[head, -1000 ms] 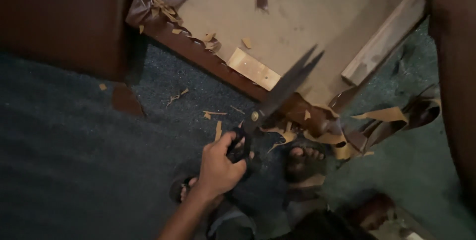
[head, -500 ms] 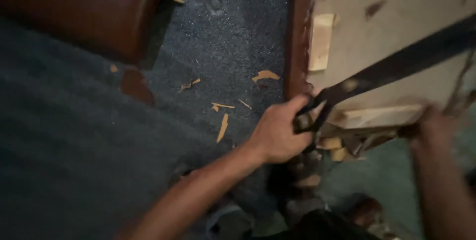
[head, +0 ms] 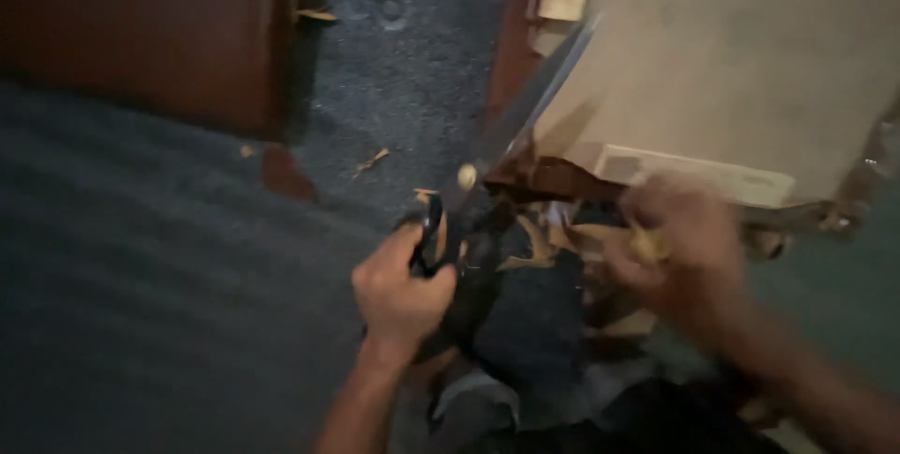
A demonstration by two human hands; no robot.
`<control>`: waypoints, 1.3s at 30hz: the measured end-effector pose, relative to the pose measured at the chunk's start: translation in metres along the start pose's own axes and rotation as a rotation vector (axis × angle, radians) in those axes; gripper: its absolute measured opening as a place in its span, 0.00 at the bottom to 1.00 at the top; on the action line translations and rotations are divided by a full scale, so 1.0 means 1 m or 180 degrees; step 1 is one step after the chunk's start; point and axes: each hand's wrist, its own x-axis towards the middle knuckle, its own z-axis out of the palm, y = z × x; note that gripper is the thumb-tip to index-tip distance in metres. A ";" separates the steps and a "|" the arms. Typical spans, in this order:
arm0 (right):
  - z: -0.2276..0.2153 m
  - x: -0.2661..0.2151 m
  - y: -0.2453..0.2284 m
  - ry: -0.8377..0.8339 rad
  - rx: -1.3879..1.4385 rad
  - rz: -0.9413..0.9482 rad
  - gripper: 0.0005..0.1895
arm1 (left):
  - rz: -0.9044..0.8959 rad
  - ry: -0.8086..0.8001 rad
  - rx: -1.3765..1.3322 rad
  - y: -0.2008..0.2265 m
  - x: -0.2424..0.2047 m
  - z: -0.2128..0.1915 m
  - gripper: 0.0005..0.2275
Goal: The recorder trims excess upholstery fabric or leather from furniture frames using scissors.
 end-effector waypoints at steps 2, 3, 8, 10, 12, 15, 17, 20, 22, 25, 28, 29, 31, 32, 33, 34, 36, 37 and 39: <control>-0.022 0.055 -0.011 0.0287 -0.2392 -0.0391 0.45 | 0.0189 0.0505 0.0539 -0.034 -0.036 0.002 0.19; -0.021 0.052 0.004 0.0257 -0.2351 -0.0437 0.45 | 0.0141 0.0535 0.0576 -0.046 -0.052 0.004 0.19; -0.021 0.028 0.077 -0.0145 -0.1954 -0.0667 0.35 | -0.0508 0.0637 0.0467 -0.063 -0.096 0.021 0.18; -0.016 0.028 0.060 0.0034 -0.2022 -0.0602 0.33 | -0.0443 0.0583 0.0405 -0.061 -0.095 0.024 0.18; -0.012 0.017 0.055 0.0201 -0.2094 -0.0507 0.32 | -0.0383 0.0500 0.0335 -0.057 -0.095 0.030 0.18; -0.007 -0.008 0.055 0.0362 -0.1883 -0.0034 0.33 | -0.0177 0.0536 0.0039 -0.051 -0.082 0.035 0.18; -0.008 -0.015 0.046 0.0438 -0.1986 0.0127 0.34 | -0.0475 0.0398 -0.0222 -0.040 -0.073 0.036 0.16; 0.003 -0.027 0.062 0.0485 -0.1825 0.0446 0.35 | -0.0453 0.0238 -0.0189 -0.046 -0.066 0.034 0.15; 0.014 -0.013 0.055 0.0620 -0.1818 0.0304 0.35 | -0.0332 0.0179 0.0017 -0.066 -0.074 0.038 0.17; 0.041 0.015 0.058 0.0871 -0.1664 0.0035 0.35 | -0.0406 0.0171 0.0205 -0.073 -0.081 0.037 0.21; 0.031 0.070 0.023 0.0781 -0.1692 -0.0078 0.38 | -0.0528 0.0250 0.0316 -0.070 -0.072 0.027 0.23; 0.021 0.090 0.002 0.0547 -0.1869 -0.0102 0.42 | -0.0479 0.0304 0.0433 -0.070 -0.071 0.023 0.24; 0.012 0.117 0.004 0.0489 -0.1861 -0.0487 0.38 | -0.0376 0.0347 0.0632 -0.085 -0.070 0.019 0.23; 0.009 0.126 0.001 0.0380 -0.1881 -0.0844 0.35 | -0.0312 0.0347 0.0788 -0.090 -0.078 0.015 0.23; 0.009 0.139 -0.003 0.0326 -0.1848 -0.0874 0.35 | -0.0378 0.0360 0.0806 -0.089 -0.080 0.011 0.23; 0.009 0.151 -0.006 0.0215 -0.1800 -0.1166 0.33 | -0.0222 0.0312 0.0677 -0.089 -0.078 0.006 0.19; 0.010 0.167 0.000 0.0112 -0.1736 -0.1480 0.31 | -0.0069 0.0284 0.0561 -0.085 -0.071 0.001 0.16; 0.012 0.171 0.008 -0.0086 -0.1601 -0.1335 0.27 | 0.0029 0.0355 0.0581 -0.081 -0.067 -0.001 0.16; 0.019 0.173 0.017 -0.0303 -0.1432 -0.1231 0.22 | 0.0094 0.0455 0.0634 -0.077 -0.061 -0.005 0.17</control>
